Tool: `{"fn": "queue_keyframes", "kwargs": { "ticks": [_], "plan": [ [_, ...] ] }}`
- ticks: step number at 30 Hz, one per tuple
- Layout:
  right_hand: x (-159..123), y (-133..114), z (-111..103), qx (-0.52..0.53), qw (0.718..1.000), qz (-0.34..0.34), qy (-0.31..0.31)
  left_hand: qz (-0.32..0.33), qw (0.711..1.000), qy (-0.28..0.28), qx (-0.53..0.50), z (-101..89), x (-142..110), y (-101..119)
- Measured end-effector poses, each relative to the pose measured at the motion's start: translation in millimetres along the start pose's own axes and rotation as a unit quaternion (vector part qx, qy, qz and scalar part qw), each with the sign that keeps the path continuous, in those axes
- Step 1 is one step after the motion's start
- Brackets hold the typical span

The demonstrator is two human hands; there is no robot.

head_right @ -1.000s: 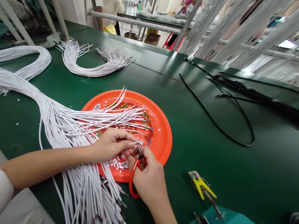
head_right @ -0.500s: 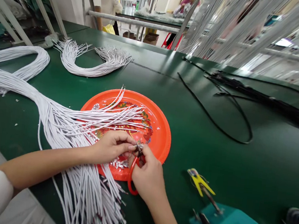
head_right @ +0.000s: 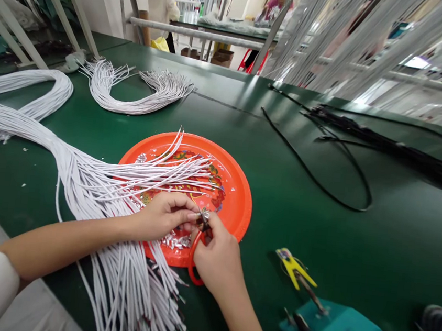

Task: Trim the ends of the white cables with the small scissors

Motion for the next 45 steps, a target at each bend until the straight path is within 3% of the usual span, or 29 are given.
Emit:
{"fn": "queue_keyframes", "kwargs": {
  "ticks": [4, 9, 13, 18, 23, 31, 36, 42, 45],
  "plan": [
    [0.1, -2.2, -2.2, 0.069, 0.997, 0.009, 0.015, 0.0, 1.0, 0.012, -0.002, -2.9, 1.3, -0.5],
    [-2.3, -7.2, -20.2, 0.193, 0.959, 0.006, 0.209, 0.038, 0.996, 0.031, 0.077, -4.2, -1.4, 1.4],
    [-5.7, -2.9, -20.6, 0.2, 0.944, 0.009, 0.264, 0.094, 0.973, 0.052, 0.204, -2.3, -6.5, 8.8],
    [-11.8, 0.6, -20.1, 0.135, 0.95, -0.005, 0.282, 0.148, 0.943, 0.089, 0.286, -2.3, -11.0, 16.8],
    [-14.2, -2.3, -19.6, 0.087, 0.959, -0.015, 0.269, 0.149, 0.946, 0.078, 0.277, -2.0, -9.3, 15.1],
    [-15.6, 1.7, -17.8, 0.107, 0.967, -0.019, 0.229, 0.143, 0.942, -0.001, 0.303, -0.6, -4.1, 15.4],
    [-14.1, 1.6, -17.6, 0.127, 0.968, -0.018, 0.217, 0.105, 0.943, -0.061, 0.31, -0.5, -2.0, 11.9],
    [-11.4, 1.9, -20.2, 0.128, 0.962, 0.013, 0.242, 0.193, 0.925, 0.042, 0.326, -0.4, -8.0, 19.2],
    [-8.5, 4.5, -16.5, 0.188, 0.953, 0.027, 0.235, 0.192, 0.925, 0.025, 0.328, 1.1, -7.1, 18.6]
  ]
}}
Point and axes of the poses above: each hand's wrist, its own x-axis towards the middle knuckle, its own z-axis out of the palm, y = z × x, the point moved 6 cm from there along x, towards the middle knuckle, and after that the axes turned 9 degrees about -z, right-handed, at the moved point
